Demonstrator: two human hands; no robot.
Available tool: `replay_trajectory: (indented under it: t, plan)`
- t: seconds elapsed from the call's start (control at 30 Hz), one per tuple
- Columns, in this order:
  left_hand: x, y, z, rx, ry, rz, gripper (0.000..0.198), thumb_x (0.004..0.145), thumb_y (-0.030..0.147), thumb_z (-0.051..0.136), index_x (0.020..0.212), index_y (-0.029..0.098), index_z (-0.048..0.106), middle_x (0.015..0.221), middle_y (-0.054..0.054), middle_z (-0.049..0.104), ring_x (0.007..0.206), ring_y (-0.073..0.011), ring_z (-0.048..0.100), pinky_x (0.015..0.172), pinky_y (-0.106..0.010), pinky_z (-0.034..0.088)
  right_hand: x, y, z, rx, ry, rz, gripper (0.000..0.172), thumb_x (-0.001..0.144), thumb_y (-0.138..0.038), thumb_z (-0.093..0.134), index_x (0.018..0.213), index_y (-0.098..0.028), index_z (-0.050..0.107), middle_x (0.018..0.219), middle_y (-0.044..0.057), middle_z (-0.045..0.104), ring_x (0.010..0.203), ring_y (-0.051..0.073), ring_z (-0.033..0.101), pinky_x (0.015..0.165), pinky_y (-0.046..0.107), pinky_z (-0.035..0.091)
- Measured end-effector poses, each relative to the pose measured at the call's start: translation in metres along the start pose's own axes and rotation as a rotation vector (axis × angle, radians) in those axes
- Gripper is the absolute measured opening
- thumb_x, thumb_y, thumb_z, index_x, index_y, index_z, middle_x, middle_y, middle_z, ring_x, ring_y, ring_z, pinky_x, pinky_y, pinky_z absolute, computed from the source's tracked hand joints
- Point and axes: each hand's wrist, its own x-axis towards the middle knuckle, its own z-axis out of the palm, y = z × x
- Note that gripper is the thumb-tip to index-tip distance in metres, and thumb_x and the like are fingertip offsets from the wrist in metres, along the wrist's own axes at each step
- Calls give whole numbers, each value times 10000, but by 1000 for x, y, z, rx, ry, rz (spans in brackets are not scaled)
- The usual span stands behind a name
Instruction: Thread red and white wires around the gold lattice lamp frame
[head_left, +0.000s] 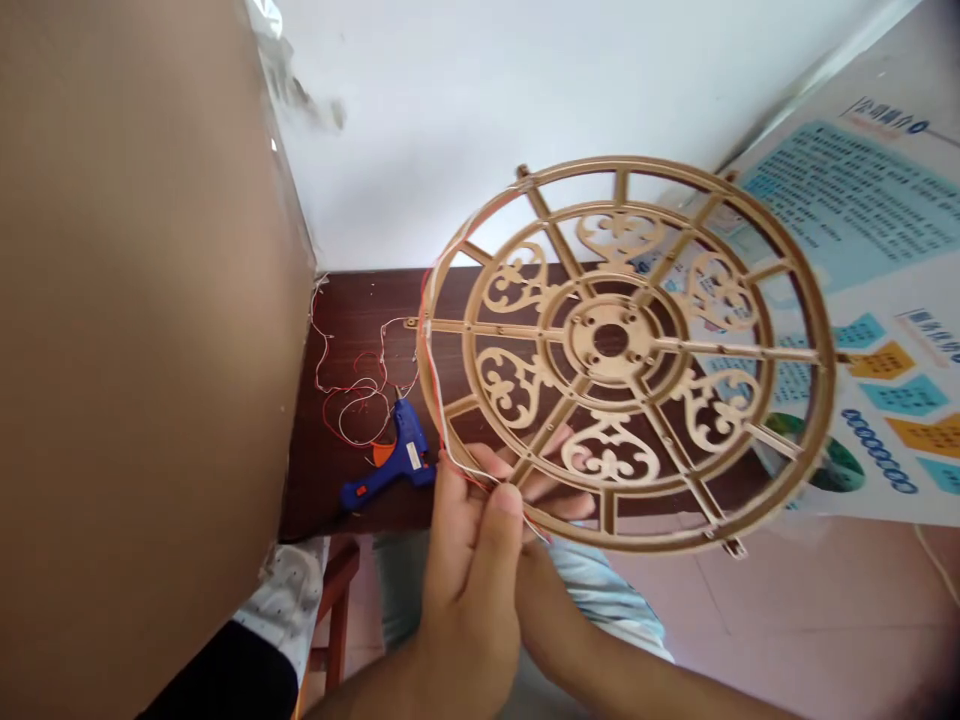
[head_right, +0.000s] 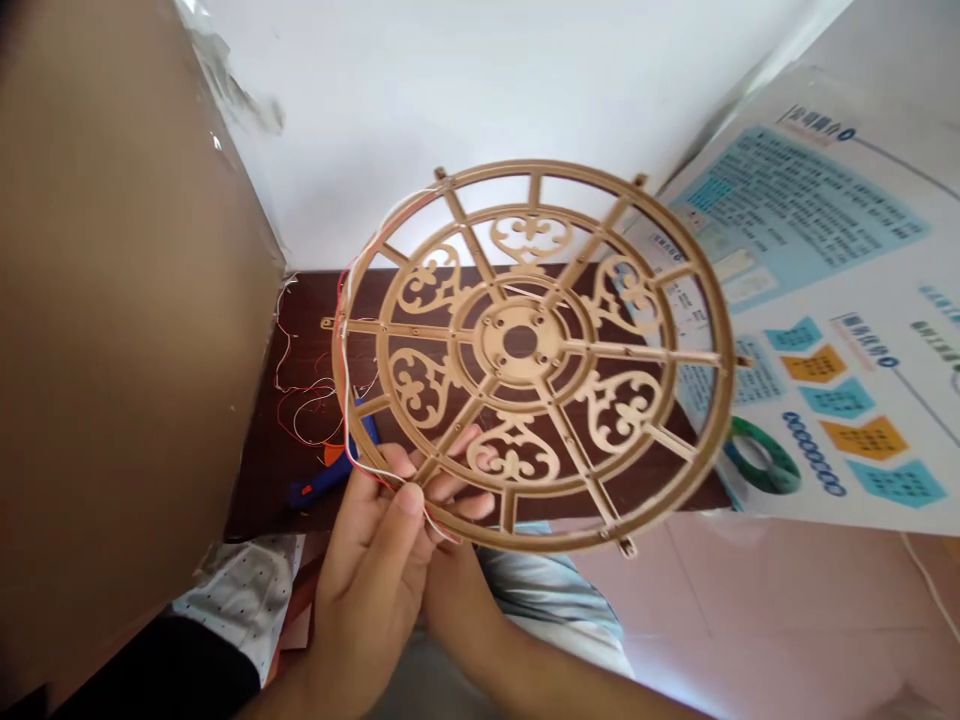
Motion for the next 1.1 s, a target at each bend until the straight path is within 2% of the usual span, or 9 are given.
replay_trajectory:
  t: [0.23, 0.3, 0.4, 0.47, 0.53, 0.63, 0.7, 0.9, 1.1]
  plan:
    - [32, 1, 6, -118, -77, 61, 299, 1039, 399, 768, 1140, 283, 512, 1553, -66, 694, 1432, -319, 702, 1234, -567, 533, -19, -31, -76, 17, -362, 141, 343, 1100, -544, 631, 1115, -232, 775, 997, 66, 811, 960, 200, 788, 907, 343, 670]
    - [38, -3, 3, -119, -88, 83, 285, 1046, 387, 763, 1115, 279, 508, 1589, -47, 673, 1466, -308, 678, 1284, -552, 476, -23, -28, -101, -152, -190, -66, 325, 1134, -422, 594, 933, -217, 747, 853, 42, 766, 752, 143, 732, 701, 251, 609]
    - [44, -12, 0, -115, -136, 119, 263, 1069, 375, 744, 1107, 279, 502, 1585, -37, 680, 1496, -287, 653, 1321, -532, 425, -17, -24, -125, -409, 172, -419, 94, 1054, -317, 725, 998, -241, 718, 998, 57, 757, 922, 174, 732, 827, 283, 609]
    - [45, -19, -1, -100, -178, 133, 238, 1089, 361, 721, 1126, 283, 500, 1559, -43, 700, 1496, -277, 652, 1311, -533, 439, -7, -27, -130, -437, 149, -386, 206, 1047, -397, 740, 1200, -261, 719, 1198, 91, 757, 1133, 222, 723, 1016, 365, 612]
    - [45, -26, -2, -61, -209, 131, 231, 1097, 351, 712, 1141, 286, 494, 1517, -49, 728, 1463, -266, 677, 1279, -534, 485, 5, -34, -129, -275, -69, -212, 316, 1109, -508, 622, 1259, -240, 699, 1234, 109, 759, 1181, 229, 717, 1090, 408, 596]
    - [44, -34, -6, 22, -225, 118, 256, 1091, 353, 725, 1149, 292, 484, 1472, -52, 755, 1390, -250, 724, 1212, -509, 563, 19, -48, -128, -22, -435, 83, 513, 1152, -620, 473, 1022, -181, 703, 885, 59, 725, 843, 162, 686, 840, 310, 603]
    - [45, -38, -8, 54, -241, 125, 242, 1101, 350, 709, 1171, 296, 483, 1496, -58, 742, 1386, -243, 726, 1185, -485, 591, 23, -54, -132, 22, -532, 161, 548, 1136, -646, 510, 944, -166, 693, 714, -10, 597, 658, 107, 528, 659, 244, 493]
    - [53, -48, -7, 23, -234, 160, 298, 1114, 305, 687, 1327, 332, 481, 1702, -75, 567, 1383, -267, 737, 1209, -513, 585, 24, -72, -153, -314, -451, 29, 358, 1137, -490, 613, 968, -196, 729, 800, -23, 647, 686, 83, 506, 624, 204, 417]
    - [61, -53, -8, 86, -227, 121, 620, 1098, 316, 714, 1597, 380, 351, 1528, -108, 721, 1440, -283, 699, 1182, -480, 617, 44, -91, -167, -540, -427, -260, 247, 1183, -364, 519, 1090, -231, 705, 932, 0, 743, 703, 87, 614, 636, 205, 480]
